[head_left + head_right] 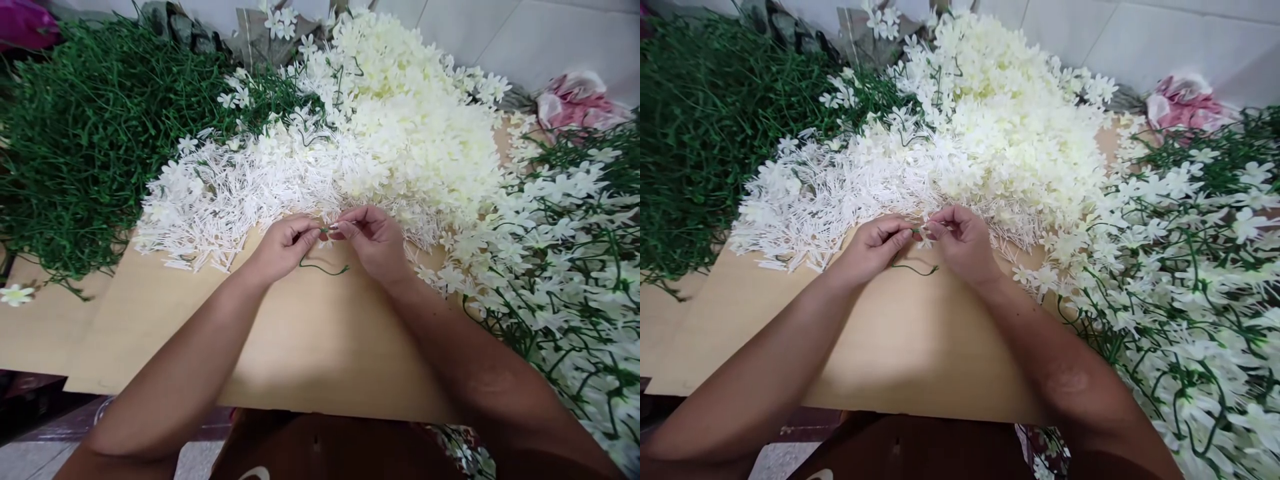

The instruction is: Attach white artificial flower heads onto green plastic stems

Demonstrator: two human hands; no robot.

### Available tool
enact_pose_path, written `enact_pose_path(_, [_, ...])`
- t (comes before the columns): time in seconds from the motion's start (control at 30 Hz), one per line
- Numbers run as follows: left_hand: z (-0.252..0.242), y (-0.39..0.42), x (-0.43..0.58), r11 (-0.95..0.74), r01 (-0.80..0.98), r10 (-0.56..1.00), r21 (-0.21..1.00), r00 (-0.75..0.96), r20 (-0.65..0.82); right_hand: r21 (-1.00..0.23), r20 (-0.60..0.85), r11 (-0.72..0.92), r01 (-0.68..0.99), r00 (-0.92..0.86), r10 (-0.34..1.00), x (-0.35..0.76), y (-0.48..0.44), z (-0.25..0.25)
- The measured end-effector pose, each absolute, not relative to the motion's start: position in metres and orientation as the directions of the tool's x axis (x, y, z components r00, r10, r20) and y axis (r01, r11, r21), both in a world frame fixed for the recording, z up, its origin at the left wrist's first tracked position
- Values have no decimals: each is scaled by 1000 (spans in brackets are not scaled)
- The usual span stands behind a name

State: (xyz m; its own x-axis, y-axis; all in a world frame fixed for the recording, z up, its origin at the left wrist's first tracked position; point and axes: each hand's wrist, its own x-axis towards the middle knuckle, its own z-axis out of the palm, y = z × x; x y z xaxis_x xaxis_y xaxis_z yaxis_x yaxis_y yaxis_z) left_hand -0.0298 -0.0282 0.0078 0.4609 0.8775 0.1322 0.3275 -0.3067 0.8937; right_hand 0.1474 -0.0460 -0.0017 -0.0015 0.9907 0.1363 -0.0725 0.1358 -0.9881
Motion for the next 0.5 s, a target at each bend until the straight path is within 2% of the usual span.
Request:
enact_pose_path(0.13, [11, -26, -38, -323, 396, 885, 860, 448, 126, -989, 120, 124, -78, 58, 991, 155, -40, -3])
enact_pose_path(0.27, [7, -24, -37, -329, 571, 944, 752, 175, 280, -987, 162, 163, -3, 83, 983, 159, -36, -7])
enact_pose_path(0.33, [4, -25, -32, -331, 601, 937, 727, 117, 330, -981, 186, 183, 63, 43, 982, 159, -37, -8])
enact_pose_path(0.4, [1, -27, -26, -379, 623, 921, 685, 184, 342, -972, 196, 200, 125, -44, 980, 158, -39, -7])
enact_pose_path(0.5, [-1, -30, -20, -480, 676, 877, 559, 372, 303, -958, 200, 225, 179, -148, 968, 157, -41, -6])
